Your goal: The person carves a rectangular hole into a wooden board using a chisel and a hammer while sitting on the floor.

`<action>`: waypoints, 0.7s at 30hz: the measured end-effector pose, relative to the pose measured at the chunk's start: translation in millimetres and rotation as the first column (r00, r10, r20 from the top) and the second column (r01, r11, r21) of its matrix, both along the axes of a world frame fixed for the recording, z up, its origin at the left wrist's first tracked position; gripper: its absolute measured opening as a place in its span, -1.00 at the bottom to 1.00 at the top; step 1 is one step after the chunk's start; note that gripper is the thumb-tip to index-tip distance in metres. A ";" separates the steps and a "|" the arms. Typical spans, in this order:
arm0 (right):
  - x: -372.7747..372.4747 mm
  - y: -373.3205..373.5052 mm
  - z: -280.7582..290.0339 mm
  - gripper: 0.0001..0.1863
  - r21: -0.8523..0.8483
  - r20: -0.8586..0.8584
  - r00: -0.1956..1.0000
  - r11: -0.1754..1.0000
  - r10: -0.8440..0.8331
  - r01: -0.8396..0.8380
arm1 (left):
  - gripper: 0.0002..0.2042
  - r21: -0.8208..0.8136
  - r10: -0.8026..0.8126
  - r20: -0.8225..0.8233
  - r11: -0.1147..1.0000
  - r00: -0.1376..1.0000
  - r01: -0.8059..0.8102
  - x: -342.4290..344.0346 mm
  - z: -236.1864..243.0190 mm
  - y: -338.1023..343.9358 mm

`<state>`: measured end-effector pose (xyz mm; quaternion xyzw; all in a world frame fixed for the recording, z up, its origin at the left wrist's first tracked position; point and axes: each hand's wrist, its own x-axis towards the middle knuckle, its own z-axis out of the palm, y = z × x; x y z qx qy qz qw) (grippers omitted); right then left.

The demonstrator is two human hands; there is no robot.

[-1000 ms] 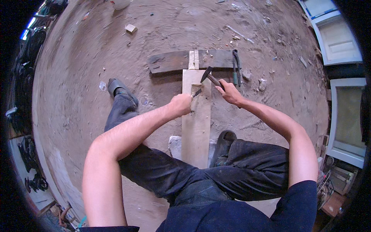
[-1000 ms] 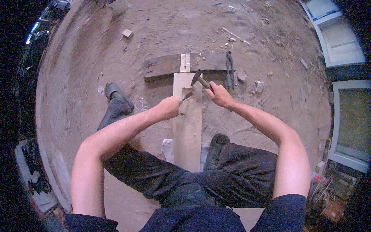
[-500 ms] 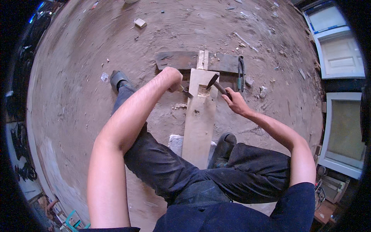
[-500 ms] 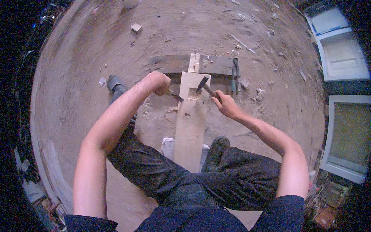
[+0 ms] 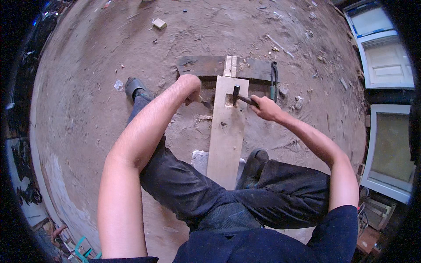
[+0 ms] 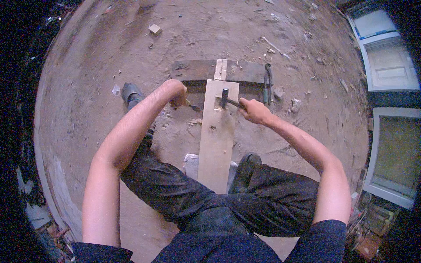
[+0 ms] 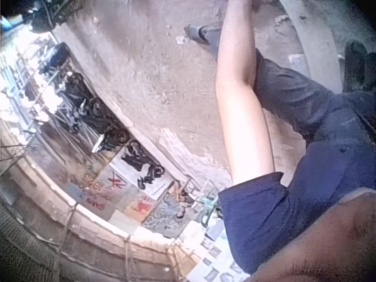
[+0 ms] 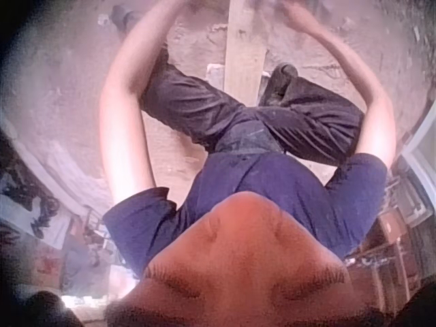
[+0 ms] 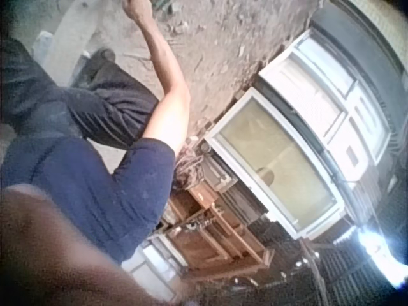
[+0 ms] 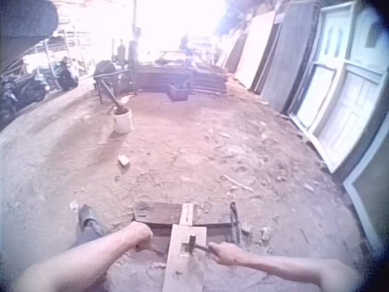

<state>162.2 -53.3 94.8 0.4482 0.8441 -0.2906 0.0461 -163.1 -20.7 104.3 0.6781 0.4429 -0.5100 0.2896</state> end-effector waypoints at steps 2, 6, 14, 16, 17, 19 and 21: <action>-0.9 9.3 -1.4 -0.65 -0.067 -0.046 0.999 0.997 0.021 -0.024 | -0.64 0.026 0.038 -0.044 0.999 0.998 -0.037 -9.8 -6.7 -3.3; 7.7 -0.4 8.8 -0.66 0.017 -0.003 0.994 0.994 -0.109 0.109 | -0.66 0.347 0.007 0.033 0.938 0.999 -0.018 0.5 22.4 -13.5; -6.3 9.8 25.8 -0.72 -0.040 -0.067 0.997 0.998 -0.045 0.042 | -0.66 0.242 0.124 -0.036 0.964 0.992 -0.112 -1.5 8.8 -9.1; -3.4 3.8 20.9 -0.73 -0.019 -0.046 0.995 0.996 -0.087 0.086 | -0.66 0.301 0.107 0.014 0.948 0.994 -0.106 -0.7 7.7 -10.7; 0.2 4.9 13.6 -0.73 -0.045 0.025 1.000 0.999 0.002 -0.001 | -0.66 0.299 0.104 0.014 0.949 0.995 -0.103 0.4 6.8 -12.1; 2.9 14.4 6.4 -0.74 -0.087 0.018 0.991 0.988 0.132 -0.130 | -0.63 0.299 0.113 0.049 0.946 0.992 -0.122 2.2 15.0 -13.8; 2.2 13.1 15.7 -0.73 -0.054 -0.003 0.996 0.995 0.087 -0.087 | -0.62 0.310 0.111 0.047 0.943 0.993 -0.120 1.4 16.3 -14.2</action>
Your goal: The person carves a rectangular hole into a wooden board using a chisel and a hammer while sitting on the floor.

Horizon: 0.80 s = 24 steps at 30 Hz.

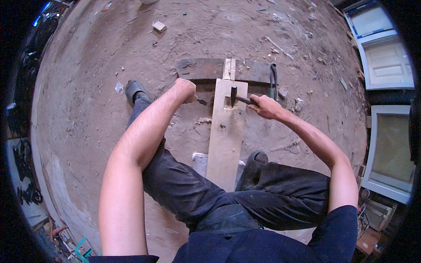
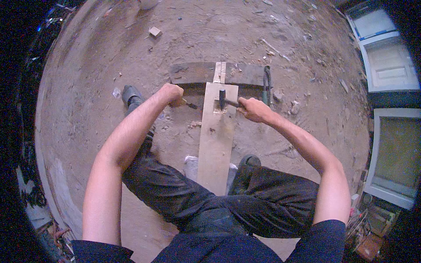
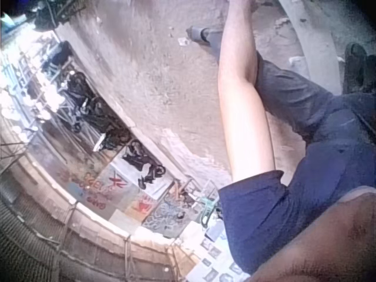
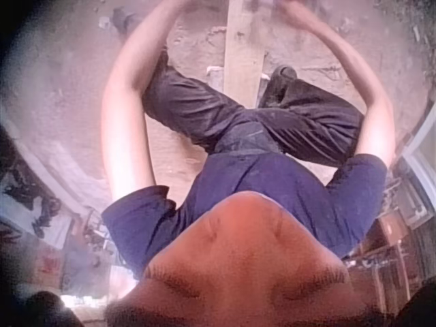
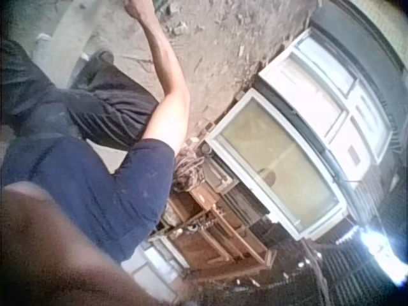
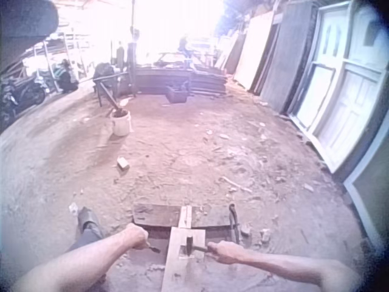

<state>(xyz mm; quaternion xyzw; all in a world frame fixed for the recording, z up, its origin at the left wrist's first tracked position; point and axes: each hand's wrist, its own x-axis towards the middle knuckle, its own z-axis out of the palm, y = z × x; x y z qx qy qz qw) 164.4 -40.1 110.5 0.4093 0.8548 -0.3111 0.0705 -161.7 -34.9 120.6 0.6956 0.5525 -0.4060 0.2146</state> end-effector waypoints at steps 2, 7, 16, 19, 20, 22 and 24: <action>-7.2 -3.0 2.3 -0.73 0.006 -0.077 0.992 0.995 -0.099 0.100 | -0.60 0.010 0.006 -0.004 1.000 1.000 -0.006 -3.2 1.0 -0.2; 7.1 7.8 -28.6 -0.70 -0.021 -0.017 1.000 1.000 -0.016 0.016 | -0.63 -0.025 0.032 0.010 0.999 0.999 -0.032 2.2 -4.4 3.2; 2.5 0.5 -15.2 -0.68 0.003 -0.019 0.995 0.995 -0.095 0.095 | -0.67 0.030 0.013 0.037 0.999 0.999 -0.014 5.0 -2.3 0.8; -4.6 11.2 -6.8 -0.68 -0.037 0.052 0.996 0.997 0.066 -0.064 | -0.67 0.006 0.030 0.020 1.000 0.999 -0.030 3.5 1.5 -0.7; -10.2 9.3 1.4 -0.69 0.006 0.003 1.000 1.000 0.003 -0.003 | -0.67 0.007 0.034 0.016 0.999 0.999 -0.034 0.5 -0.8 -0.3; -12.8 5.6 4.3 -0.70 0.039 -0.056 0.991 0.992 -0.118 0.121 | -0.68 -0.016 0.012 -0.023 1.000 1.000 -0.012 -1.7 -6.8 0.1; -11.3 4.9 0.4 -0.70 0.039 -0.043 0.991 0.991 -0.128 0.130 | -0.68 0.006 0.017 -0.001 1.000 1.000 -0.017 -3.2 -7.3 0.3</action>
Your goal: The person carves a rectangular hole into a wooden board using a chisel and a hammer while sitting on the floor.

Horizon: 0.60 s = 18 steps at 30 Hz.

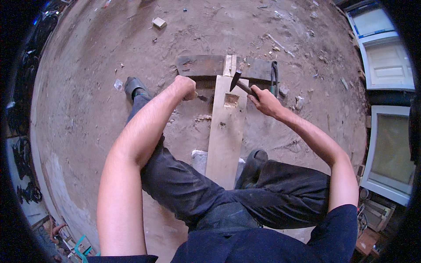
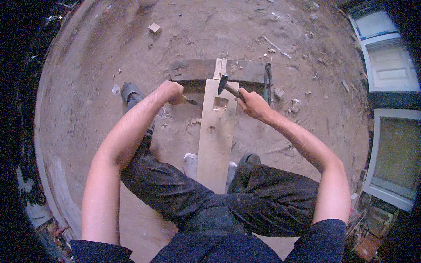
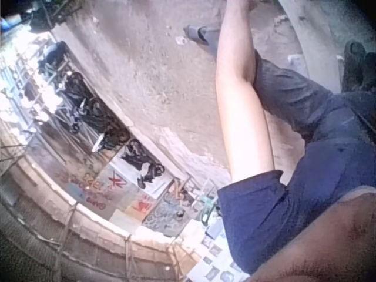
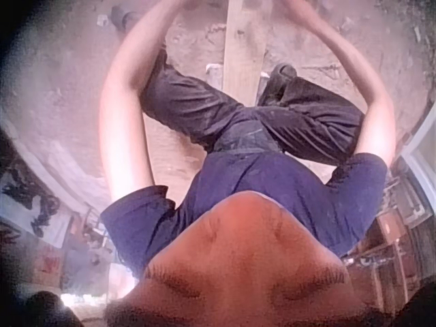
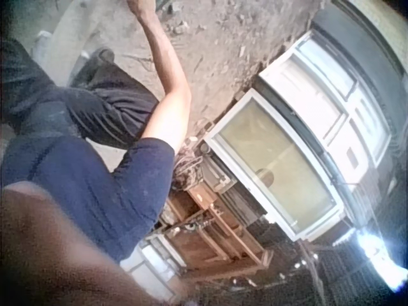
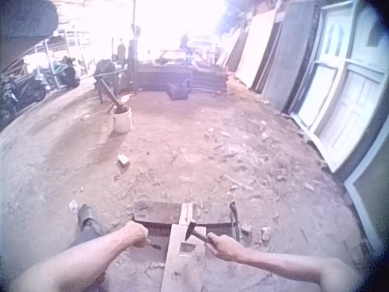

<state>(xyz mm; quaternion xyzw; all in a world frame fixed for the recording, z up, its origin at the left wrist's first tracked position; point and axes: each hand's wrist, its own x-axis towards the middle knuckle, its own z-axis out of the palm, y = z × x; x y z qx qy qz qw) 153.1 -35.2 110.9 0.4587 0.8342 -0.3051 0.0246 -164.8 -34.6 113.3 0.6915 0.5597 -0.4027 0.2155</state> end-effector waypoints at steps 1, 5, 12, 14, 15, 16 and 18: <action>2.1 -1.0 -2.1 -0.71 -0.002 0.013 1.000 1.000 -0.012 0.012 | -0.67 0.023 0.002 0.023 1.000 1.000 -0.002 1.2 2.2 -0.4; 2.4 0.6 -0.4 -0.71 -0.084 0.143 0.970 0.979 0.198 -0.187 | -0.67 0.003 0.005 0.035 1.000 0.999 -0.005 1.3 5.7 -5.5; 0.2 -2.0 0.7 -0.72 0.009 0.111 0.985 0.991 0.134 -0.136 | -0.68 0.002 0.003 0.041 1.000 0.999 -0.003 1.4 3.4 -6.0; 3.6 1.5 1.0 -0.72 -0.031 0.134 0.979 0.988 0.156 -0.154 | -0.68 -0.002 0.008 0.041 1.000 0.999 -0.008 0.3 4.2 -5.3; 0.6 3.2 8.8 -0.72 -0.071 0.157 0.970 0.982 0.184 -0.175 | -0.68 -0.021 0.015 0.037 1.000 0.999 -0.014 0.5 6.8 -4.8; -0.2 -0.5 13.1 -0.72 -0.007 0.108 0.981 0.987 0.159 -0.159 | -0.68 -0.039 0.023 0.033 0.999 0.999 -0.021 0.0 8.7 -4.7; -2.7 -5.9 11.3 -0.70 0.031 0.073 0.994 0.996 0.084 -0.087 | -0.68 -0.030 0.028 0.036 0.999 0.999 -0.027 -1.5 7.3 -4.0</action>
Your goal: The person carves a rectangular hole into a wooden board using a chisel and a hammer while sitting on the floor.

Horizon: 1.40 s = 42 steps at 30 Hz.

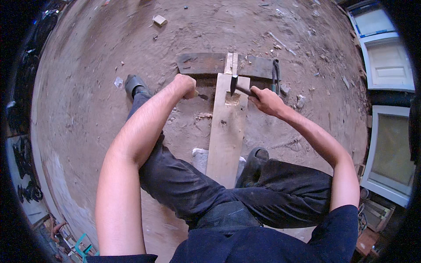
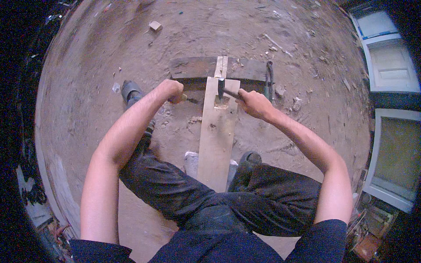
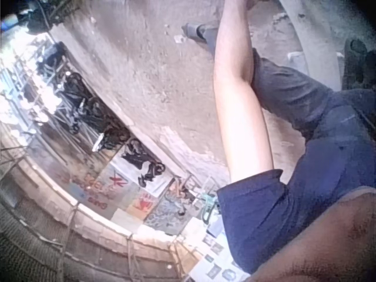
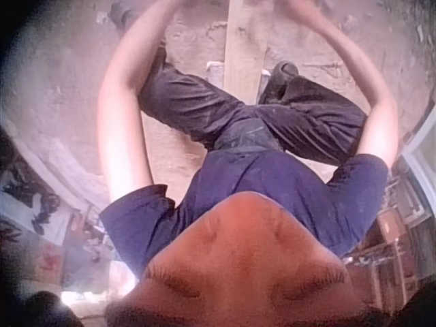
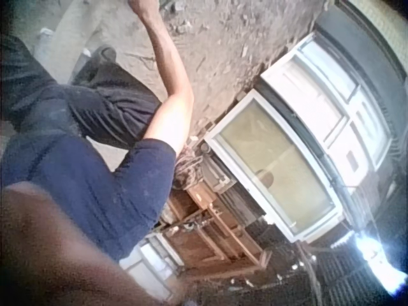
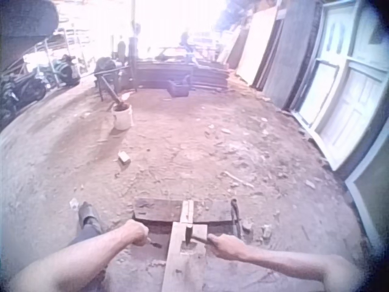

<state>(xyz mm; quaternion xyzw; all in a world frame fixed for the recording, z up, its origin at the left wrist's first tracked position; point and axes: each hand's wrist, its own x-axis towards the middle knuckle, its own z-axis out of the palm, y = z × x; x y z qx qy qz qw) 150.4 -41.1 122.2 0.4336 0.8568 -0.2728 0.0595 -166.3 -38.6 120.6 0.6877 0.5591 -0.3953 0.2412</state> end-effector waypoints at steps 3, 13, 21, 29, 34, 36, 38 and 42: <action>5.9 -4.9 -9.9 -0.70 0.028 -0.042 0.994 0.994 -0.100 0.101 | -0.68 -0.005 -0.016 0.001 1.000 1.000 0.016 4.9 0.4 -1.2; 2.9 4.3 -8.8 -0.72 0.055 -0.046 0.998 0.998 -0.036 0.038 | -0.72 0.016 -0.004 -0.023 1.000 1.000 0.005 -1.1 -14.2 2.8; -4.2 2.7 -1.4 -0.75 0.045 -0.064 0.997 0.998 0.045 -0.042 | -0.71 0.015 0.020 0.007 1.000 1.000 -0.020 0.2 -4.1 1.3; -2.8 13.2 1.7 -0.69 -0.015 0.075 0.993 0.996 0.090 -0.089 | -0.68 0.049 0.014 0.057 0.999 0.998 -0.017 -1.4 -0.9 -2.5; 3.6 5.5 -17.1 -0.71 0.031 -0.072 0.995 0.997 -0.064 0.066 | -0.70 0.038 -0.020 0.017 0.999 1.000 0.020 -2.3 -14.7 0.1; 0.7 5.2 -15.6 -0.73 -0.058 0.051 0.989 0.989 0.136 -0.133 | -0.71 0.005 -0.018 0.003 1.000 1.000 0.018 -3.2 -20.2 0.7; -1.6 10.7 -5.9 -0.72 -0.065 0.063 0.989 0.989 0.134 -0.130 | -0.71 -0.026 -0.012 -0.011 1.000 1.000 0.012 -4.5 -20.6 1.6; -1.2 9.4 -3.1 -0.70 -0.031 -0.015 1.000 1.000 -0.004 0.003 | -0.71 0.012 -0.005 0.004 1.000 1.000 0.005 -0.4 -10.8 0.5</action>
